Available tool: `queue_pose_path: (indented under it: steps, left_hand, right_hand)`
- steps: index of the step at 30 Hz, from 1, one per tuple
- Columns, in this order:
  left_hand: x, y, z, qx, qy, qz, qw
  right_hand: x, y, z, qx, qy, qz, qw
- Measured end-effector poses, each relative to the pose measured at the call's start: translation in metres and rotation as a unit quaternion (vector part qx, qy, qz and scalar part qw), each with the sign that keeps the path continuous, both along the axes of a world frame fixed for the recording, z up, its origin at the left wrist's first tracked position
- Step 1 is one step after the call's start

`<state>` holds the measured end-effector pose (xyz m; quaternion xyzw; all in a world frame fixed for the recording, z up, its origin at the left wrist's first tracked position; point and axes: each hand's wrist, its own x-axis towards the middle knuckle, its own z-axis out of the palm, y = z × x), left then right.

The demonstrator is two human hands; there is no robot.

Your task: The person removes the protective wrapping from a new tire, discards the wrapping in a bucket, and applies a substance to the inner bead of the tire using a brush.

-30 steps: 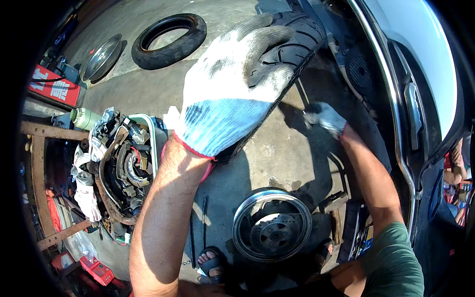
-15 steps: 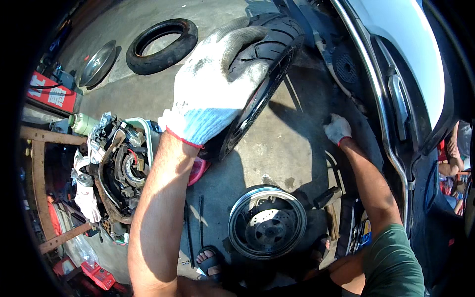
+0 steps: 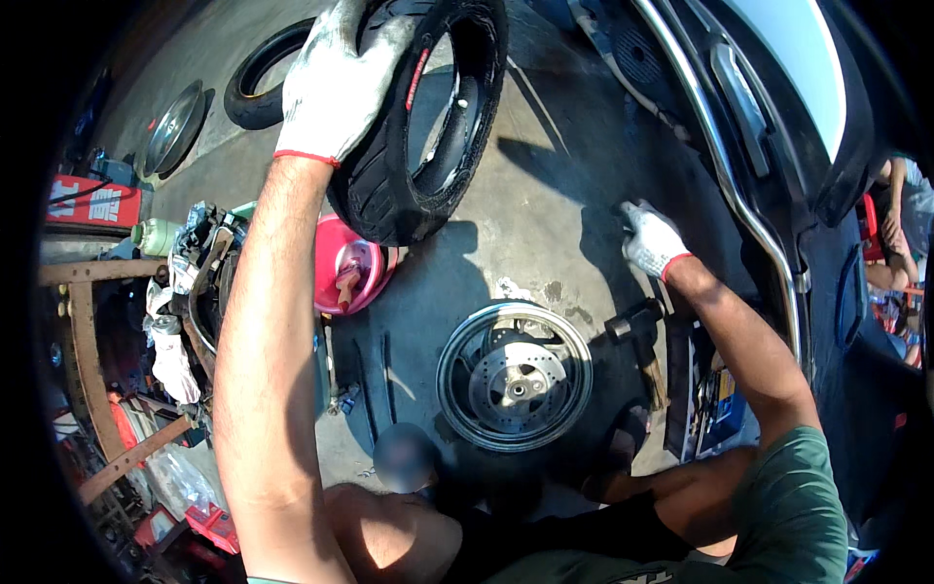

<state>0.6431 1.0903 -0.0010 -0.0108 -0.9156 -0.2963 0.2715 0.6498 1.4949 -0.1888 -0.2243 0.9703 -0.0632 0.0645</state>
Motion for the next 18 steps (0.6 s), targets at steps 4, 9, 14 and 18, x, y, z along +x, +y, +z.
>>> queue_pose_path:
  steps: [4,9,14,18]
  left_hand:
    - [-0.003,0.002,-0.006,-0.047,0.024,-0.006,0.999]
    - [-0.009,-0.011,-0.026,-0.112,0.056,0.005,0.992]
    - [0.003,0.001,-0.025,-0.108,0.066,0.019,0.992]
    - [0.016,0.006,-0.024,-0.096,0.053,0.044,0.993]
  right_hand:
    - [0.061,-0.032,0.043,-0.099,-0.271,-0.047,0.956]
    - [0.16,-0.056,0.015,-0.196,-0.395,-0.097,0.892]
    - [0.222,-0.065,-0.071,-0.309,-0.439,-0.243,0.808]
    - [0.235,-0.081,-0.096,-0.422,-0.406,-0.319,0.745]
